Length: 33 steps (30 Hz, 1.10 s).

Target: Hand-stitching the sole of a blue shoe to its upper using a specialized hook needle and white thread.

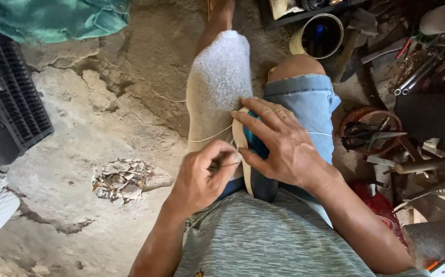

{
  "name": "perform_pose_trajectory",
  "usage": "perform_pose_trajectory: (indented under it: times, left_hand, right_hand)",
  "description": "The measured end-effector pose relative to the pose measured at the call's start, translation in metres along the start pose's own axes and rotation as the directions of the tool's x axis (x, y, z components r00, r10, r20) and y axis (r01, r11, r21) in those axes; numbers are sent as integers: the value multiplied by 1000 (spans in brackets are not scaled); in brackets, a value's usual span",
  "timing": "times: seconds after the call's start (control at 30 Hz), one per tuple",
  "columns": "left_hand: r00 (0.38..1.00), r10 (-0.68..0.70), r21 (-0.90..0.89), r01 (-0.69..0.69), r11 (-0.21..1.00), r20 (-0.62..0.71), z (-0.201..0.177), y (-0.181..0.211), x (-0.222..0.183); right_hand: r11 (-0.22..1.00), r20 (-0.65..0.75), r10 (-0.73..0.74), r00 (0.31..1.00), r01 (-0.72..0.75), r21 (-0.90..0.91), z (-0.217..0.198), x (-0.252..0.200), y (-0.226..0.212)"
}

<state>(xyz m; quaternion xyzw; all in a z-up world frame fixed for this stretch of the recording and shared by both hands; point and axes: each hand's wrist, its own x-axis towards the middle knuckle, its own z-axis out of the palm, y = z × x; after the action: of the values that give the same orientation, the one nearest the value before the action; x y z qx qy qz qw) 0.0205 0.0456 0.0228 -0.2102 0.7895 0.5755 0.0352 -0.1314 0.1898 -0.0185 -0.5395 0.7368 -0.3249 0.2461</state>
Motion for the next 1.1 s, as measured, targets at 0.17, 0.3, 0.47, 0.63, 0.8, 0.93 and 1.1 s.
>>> perform_pose_trajectory:
  times: [0.17,0.3,0.47,0.63,0.8,0.93,1.1]
  left_hand:
    - [985,61,285,-11,958,-165,17,-2,-6]
    - [916,338,494,-196,847,-216,11,-4,-6]
    - [879,367,723,-38,689,-303,5,-12,-2]
    - [902,325,613,-90,785,-283,16,-16,6]
    - [992,89,-200,-105,974,-90,-13,-4,-17]
    - [961,238,-156,-259,953,-141,-68,-91,-73]
    - [752,-546,40,600,799,-370,-109,-158,-139]
  right_hand:
    - [999,-59,-27,998,25,-33,9,2,-2]
    - [999,-31,18,999,-17,43,5,2,-5]
    - [985,-12,17,1000,-15,173,-5,0,-4]
    - [941,-22,60,998,-49,334,-13,-10,0]
    - [965,-77,13,997,8,261,-9,-10,-3]
    - [992,-216,46,975,-19,128,2,-10,-7]
    - [991,-328,106,939,-126,-38,-4,-29,-10]
